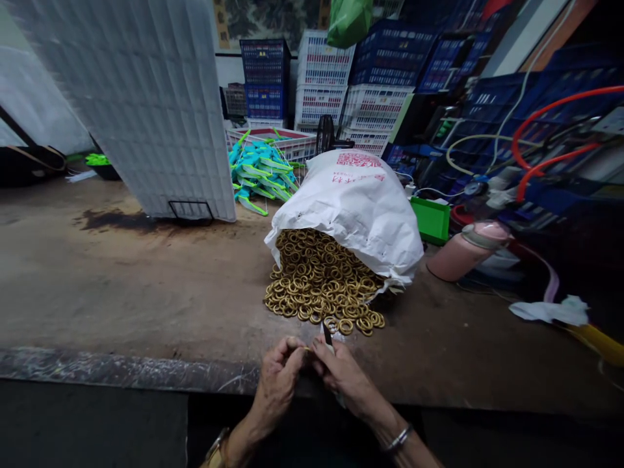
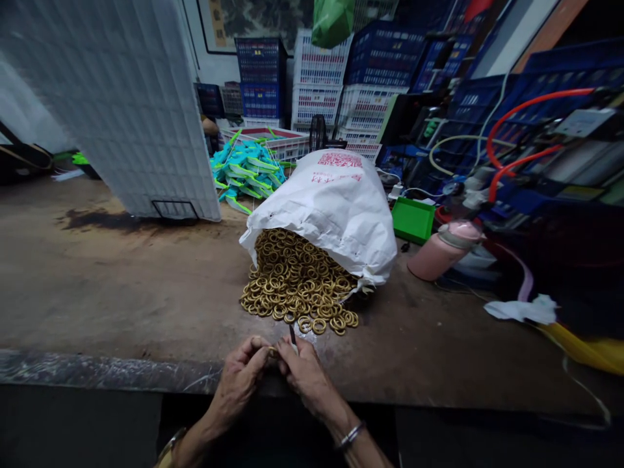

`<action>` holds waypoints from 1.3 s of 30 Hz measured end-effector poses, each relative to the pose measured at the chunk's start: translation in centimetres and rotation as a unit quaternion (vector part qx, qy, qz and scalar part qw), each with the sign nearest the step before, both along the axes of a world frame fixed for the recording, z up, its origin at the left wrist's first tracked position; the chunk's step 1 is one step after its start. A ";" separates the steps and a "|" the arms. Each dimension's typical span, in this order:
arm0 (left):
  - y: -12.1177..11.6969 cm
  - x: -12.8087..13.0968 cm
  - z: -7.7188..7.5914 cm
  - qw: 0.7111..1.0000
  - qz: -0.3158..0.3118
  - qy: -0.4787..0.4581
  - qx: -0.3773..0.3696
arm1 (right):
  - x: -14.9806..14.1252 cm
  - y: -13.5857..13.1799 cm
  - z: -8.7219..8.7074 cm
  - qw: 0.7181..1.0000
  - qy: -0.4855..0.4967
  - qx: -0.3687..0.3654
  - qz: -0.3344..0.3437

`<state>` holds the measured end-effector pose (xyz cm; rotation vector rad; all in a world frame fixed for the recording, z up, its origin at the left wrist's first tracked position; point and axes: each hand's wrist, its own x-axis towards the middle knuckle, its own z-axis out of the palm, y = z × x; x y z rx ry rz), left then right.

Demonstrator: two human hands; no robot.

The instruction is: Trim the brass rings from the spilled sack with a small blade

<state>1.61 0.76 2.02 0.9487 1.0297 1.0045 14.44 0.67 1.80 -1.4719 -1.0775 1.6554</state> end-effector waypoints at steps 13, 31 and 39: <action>-0.8 0.2 0.1 0.994 -0.070 0.033 -0.081 | 0.5 0.6 -1.0 0.974 -0.163 0.156 -0.023; -1.4 -0.2 0.2 0.996 -0.055 0.016 -0.061 | 1.2 -1.0 -0.4 0.880 -0.380 0.241 0.155; -1.3 -0.2 -1.9 0.999 -0.046 0.006 0.004 | 1.0 -1.2 0.0 0.843 -0.446 0.223 0.203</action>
